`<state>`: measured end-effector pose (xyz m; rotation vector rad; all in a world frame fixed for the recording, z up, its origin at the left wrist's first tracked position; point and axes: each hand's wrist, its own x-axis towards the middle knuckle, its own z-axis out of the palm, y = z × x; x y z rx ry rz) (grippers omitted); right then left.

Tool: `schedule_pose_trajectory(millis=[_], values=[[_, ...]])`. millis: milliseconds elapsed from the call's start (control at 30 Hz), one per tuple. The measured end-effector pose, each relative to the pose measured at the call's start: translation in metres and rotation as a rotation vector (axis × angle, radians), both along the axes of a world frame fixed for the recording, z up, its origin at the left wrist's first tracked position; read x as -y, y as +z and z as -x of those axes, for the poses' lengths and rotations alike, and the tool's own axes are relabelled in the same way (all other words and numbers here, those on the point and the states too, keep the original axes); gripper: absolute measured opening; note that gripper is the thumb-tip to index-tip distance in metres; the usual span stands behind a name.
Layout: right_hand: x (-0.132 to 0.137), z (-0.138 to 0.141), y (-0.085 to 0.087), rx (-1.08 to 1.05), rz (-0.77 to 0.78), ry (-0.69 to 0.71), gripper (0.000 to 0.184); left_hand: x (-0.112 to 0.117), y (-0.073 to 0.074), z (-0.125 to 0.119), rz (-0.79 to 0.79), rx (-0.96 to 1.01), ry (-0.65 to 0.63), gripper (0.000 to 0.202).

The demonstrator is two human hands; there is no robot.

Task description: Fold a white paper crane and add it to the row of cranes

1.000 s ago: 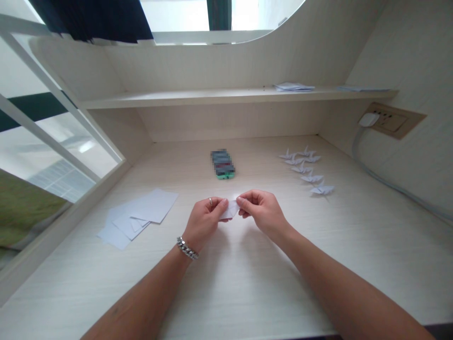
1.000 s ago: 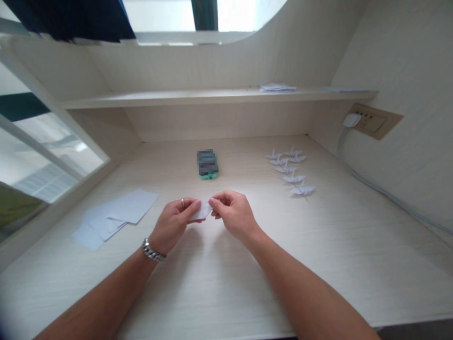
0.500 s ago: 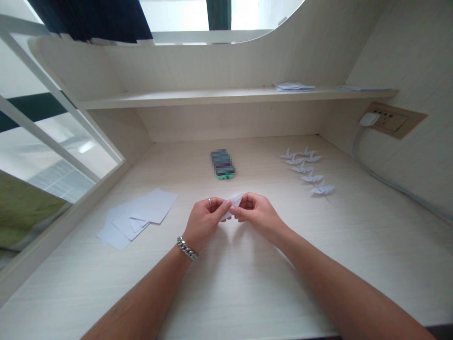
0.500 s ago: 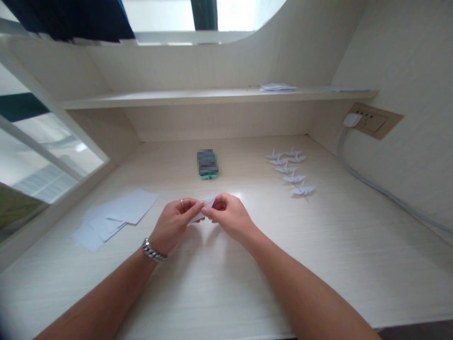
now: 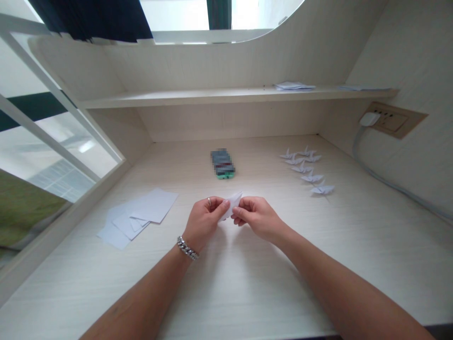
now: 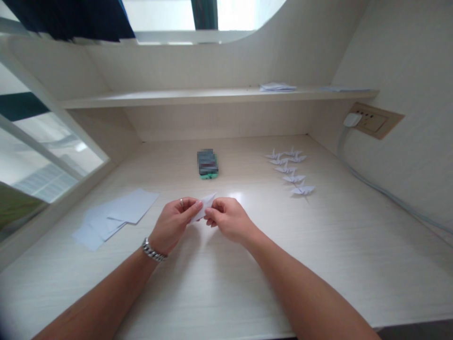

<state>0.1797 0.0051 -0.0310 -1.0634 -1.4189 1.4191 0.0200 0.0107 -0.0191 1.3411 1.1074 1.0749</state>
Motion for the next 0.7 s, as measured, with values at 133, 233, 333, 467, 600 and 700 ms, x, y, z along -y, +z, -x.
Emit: schedule_pose_trajectory(millis=[133,233,333,467,600,700], values=[[-0.0026,-0.0008,-0.0015,-0.004,0.051,0.028,0.020,-0.0034,-0.0036,0.0023,-0.021,-0.067,-0.013,0.027],[-0.0031,-0.0007,-0.0020,0.048,0.046,0.028,0.022,-0.0036,-0.0043,0.0007,0.015,-0.019,0.000,0.030],[-0.0027,-0.0006,-0.0012,0.073,0.011,0.002,0.022,-0.0016,-0.0021,-0.0019,0.073,0.080,0.034,0.030],[-0.0026,-0.0026,0.0011,0.045,0.014,-0.049,0.013,-0.0005,-0.0005,-0.0016,0.072,0.053,0.028,0.027],[-0.0023,-0.0058,0.0023,-0.012,-0.040,-0.152,0.032,-0.0028,-0.0052,0.0011,0.019,-0.055,-0.058,0.022],[-0.0020,-0.0066,0.0014,0.020,-0.130,-0.211,0.030,-0.0036,-0.0090,0.0020,-0.028,-0.086,-0.084,0.023]])
